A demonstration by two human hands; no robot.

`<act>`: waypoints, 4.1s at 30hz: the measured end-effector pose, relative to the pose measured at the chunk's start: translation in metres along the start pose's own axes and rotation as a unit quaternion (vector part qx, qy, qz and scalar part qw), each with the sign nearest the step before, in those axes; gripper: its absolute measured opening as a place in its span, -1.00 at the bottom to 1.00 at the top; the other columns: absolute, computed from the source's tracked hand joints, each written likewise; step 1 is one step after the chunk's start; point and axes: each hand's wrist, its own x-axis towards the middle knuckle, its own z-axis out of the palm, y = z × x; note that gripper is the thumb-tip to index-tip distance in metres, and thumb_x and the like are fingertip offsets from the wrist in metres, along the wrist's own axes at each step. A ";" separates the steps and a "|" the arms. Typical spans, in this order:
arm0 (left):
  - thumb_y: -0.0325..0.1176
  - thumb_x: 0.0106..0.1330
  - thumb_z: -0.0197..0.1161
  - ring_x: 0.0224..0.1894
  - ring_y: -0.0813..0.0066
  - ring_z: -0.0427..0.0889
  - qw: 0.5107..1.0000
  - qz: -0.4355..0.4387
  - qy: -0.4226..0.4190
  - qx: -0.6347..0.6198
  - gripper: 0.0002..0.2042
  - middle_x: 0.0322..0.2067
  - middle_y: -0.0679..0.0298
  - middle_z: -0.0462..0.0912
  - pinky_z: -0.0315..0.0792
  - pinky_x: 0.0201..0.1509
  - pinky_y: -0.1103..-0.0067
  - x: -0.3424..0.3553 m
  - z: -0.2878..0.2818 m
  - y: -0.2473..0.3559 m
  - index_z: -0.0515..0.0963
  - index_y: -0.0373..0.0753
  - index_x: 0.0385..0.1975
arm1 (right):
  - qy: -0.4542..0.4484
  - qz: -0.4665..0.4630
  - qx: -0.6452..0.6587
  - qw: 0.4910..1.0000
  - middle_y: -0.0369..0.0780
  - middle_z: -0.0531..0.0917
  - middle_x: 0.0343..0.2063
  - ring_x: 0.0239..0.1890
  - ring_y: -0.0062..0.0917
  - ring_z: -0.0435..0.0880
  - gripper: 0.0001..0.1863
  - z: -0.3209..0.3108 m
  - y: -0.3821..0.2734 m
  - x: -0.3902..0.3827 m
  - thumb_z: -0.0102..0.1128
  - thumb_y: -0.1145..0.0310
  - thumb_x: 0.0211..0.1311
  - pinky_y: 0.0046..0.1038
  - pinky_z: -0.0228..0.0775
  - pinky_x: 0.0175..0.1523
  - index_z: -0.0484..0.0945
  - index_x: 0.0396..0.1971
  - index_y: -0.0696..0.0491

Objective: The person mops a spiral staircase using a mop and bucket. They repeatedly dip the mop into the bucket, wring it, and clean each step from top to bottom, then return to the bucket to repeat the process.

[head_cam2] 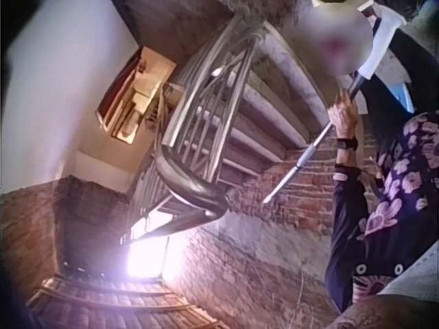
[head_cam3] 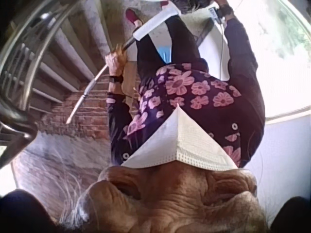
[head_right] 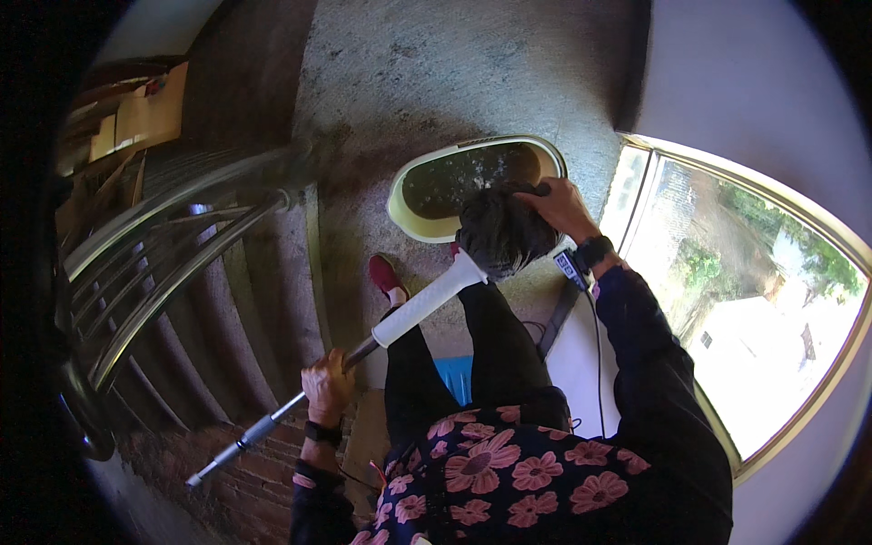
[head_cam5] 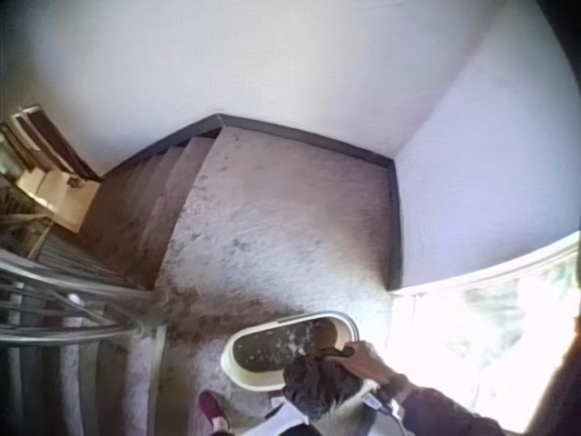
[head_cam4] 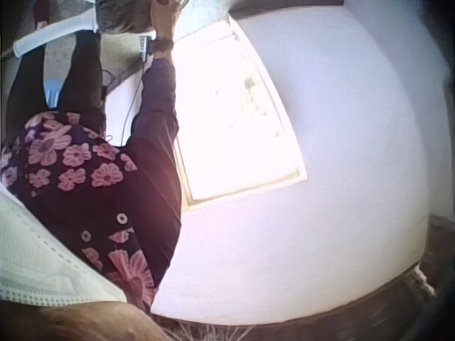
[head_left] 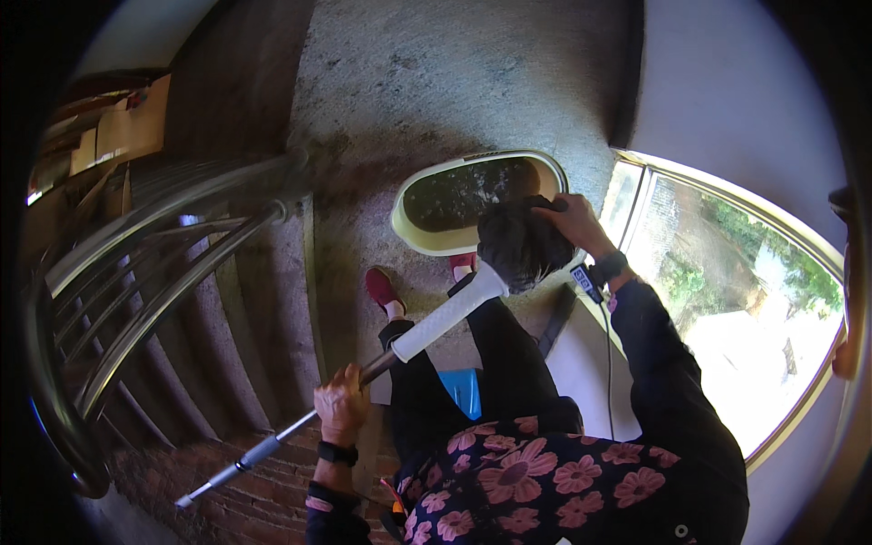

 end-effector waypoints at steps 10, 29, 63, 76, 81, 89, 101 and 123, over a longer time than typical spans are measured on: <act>-0.41 0.06 0.19 -0.46 0.11 0.61 1.000 -0.025 0.016 0.007 -0.92 -0.54 0.17 0.56 0.46 -0.41 0.26 0.033 0.009 0.007 0.46 -0.15 -0.45 | -0.048 -0.123 -0.202 0.971 -0.02 0.65 -0.41 -0.29 -0.10 0.63 -0.57 0.014 -0.068 0.022 0.25 0.02 0.01 -0.16 0.45 -0.18 0.56 -0.33 0.12; -0.40 -0.05 0.31 -0.57 0.11 0.58 0.992 -0.084 0.068 -0.072 -0.89 -0.63 0.15 0.55 0.44 -0.48 0.35 -0.025 -0.004 -0.038 0.53 -0.22 -0.54 | -0.351 0.092 0.484 0.796 -0.14 0.46 0.12 0.09 -0.50 0.51 -0.16 -0.003 -0.033 -0.006 0.42 0.53 -0.06 -0.50 0.39 0.19 0.22 0.28 0.20; -0.14 0.05 0.39 -0.67 0.38 0.45 0.896 -0.061 -0.114 -0.425 -0.64 -0.70 0.12 0.51 0.32 -0.54 0.46 -0.029 0.011 -0.021 0.59 -0.38 -0.42 | -0.123 -0.040 0.710 0.692 -0.09 0.42 0.19 0.21 -0.25 0.42 -0.34 -0.046 0.003 -0.054 0.11 -0.01 0.23 -0.17 0.25 0.31 0.30 0.22 0.10; -0.24 0.13 0.34 -0.48 0.55 0.58 0.638 -0.158 -0.544 -0.521 -0.72 -0.58 0.33 0.59 0.44 -0.38 0.61 -0.037 0.036 -0.023 0.63 -0.32 -0.28 | -0.247 -0.074 0.702 0.664 -0.03 0.38 0.19 0.26 -0.18 0.31 0.14 -0.041 -0.021 -0.055 0.37 -0.34 -0.23 -0.07 0.12 0.37 0.21 0.27 0.15; -0.18 0.12 0.34 -0.53 0.21 0.63 0.880 -0.125 -0.273 -0.368 -0.71 -0.60 0.04 0.62 0.49 -0.39 0.43 -0.046 0.047 -0.013 0.63 -0.33 -0.38 | -0.125 0.059 0.634 0.761 -0.07 0.44 0.14 0.19 -0.25 0.41 -0.16 -0.027 -0.025 -0.057 0.33 -0.05 0.04 -0.16 0.25 0.31 0.28 0.22 0.15; -0.23 -0.03 0.36 -0.54 0.07 0.61 0.991 -0.079 -0.050 -0.094 -0.83 -0.62 0.12 0.60 0.42 -0.45 0.25 -0.035 0.057 -0.033 0.54 -0.14 -0.53 | -0.219 0.097 0.414 0.878 -0.21 0.67 -0.20 -0.21 -0.60 0.64 -0.61 -0.001 -0.039 -0.018 0.02 0.20 0.38 -0.58 0.47 0.00 0.54 -0.03 0.21; -0.21 -0.04 0.37 -0.54 0.17 0.62 0.998 -0.057 0.024 -0.022 -0.77 -0.60 0.21 0.60 0.46 -0.42 0.32 0.013 0.041 -0.028 0.48 -0.14 -0.50 | -0.277 0.152 0.256 0.914 -0.27 0.68 -0.38 -0.41 -0.65 0.64 -0.58 0.017 -0.048 0.025 0.10 0.14 0.32 -0.53 0.49 -0.28 0.59 -0.24 0.29; -0.03 0.03 0.37 -0.50 0.10 0.62 0.990 -0.121 0.000 -0.071 -0.68 -0.57 0.13 0.62 0.41 -0.42 0.26 0.015 0.051 -0.006 0.55 -0.18 -0.54 | -0.308 -0.005 0.133 0.942 -0.14 0.37 0.20 0.14 -0.43 0.45 -0.17 0.016 -0.067 -0.001 0.19 0.12 0.23 -0.40 0.35 0.18 -0.02 0.40 -0.03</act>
